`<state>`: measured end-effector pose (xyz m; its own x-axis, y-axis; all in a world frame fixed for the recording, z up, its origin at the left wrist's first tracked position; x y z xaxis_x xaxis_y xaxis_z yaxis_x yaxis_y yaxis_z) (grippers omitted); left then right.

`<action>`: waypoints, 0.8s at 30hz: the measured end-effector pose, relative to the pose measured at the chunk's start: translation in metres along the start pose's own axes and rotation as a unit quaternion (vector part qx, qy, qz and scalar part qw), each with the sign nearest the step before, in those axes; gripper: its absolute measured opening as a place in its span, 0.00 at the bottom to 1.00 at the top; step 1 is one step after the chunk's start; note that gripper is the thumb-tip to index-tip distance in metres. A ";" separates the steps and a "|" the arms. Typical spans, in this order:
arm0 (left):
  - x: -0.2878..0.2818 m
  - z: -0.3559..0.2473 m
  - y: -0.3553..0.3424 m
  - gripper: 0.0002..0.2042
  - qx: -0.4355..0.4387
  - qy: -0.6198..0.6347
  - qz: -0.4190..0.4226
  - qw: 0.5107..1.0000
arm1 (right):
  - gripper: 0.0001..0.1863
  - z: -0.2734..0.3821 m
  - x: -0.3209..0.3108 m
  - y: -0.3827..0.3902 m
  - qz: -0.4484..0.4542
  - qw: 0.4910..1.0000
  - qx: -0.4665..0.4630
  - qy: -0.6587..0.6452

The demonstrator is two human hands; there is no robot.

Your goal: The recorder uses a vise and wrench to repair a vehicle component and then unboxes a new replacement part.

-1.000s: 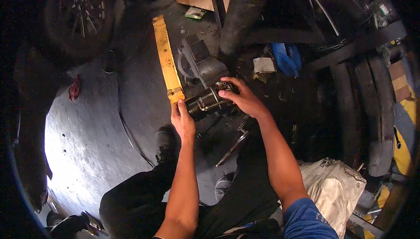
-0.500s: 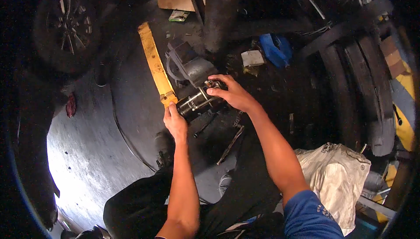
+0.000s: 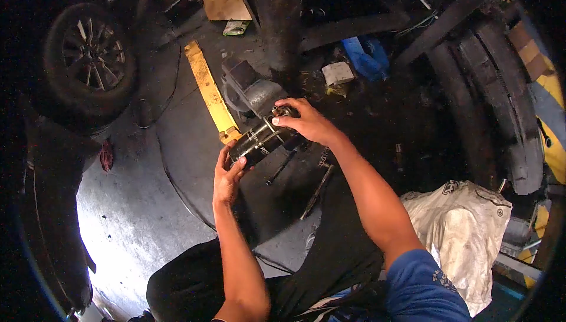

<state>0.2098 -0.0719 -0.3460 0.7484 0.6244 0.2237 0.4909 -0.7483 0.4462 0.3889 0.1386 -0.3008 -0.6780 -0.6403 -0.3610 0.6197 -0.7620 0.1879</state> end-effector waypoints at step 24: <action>-0.024 0.037 -0.016 0.35 -0.172 0.040 0.045 0.983 | 0.30 0.010 0.008 0.003 -0.009 1.000 -0.006 0.004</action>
<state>0.2006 -0.0831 -0.3902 0.7377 0.5851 0.3370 0.2337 -0.6895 0.6855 0.3816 0.1306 -0.2943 -0.6862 -0.6258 -0.3709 0.6122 -0.7722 0.1702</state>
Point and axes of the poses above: each hand's wrist, its own y-axis away from the middle knuckle, its own x-axis out of the palm, z = x × y, the point moved 6 cm from there along -y, towards the middle knuckle, and after that the axes turned 7 degrees about -z, right-handed, at the moved point
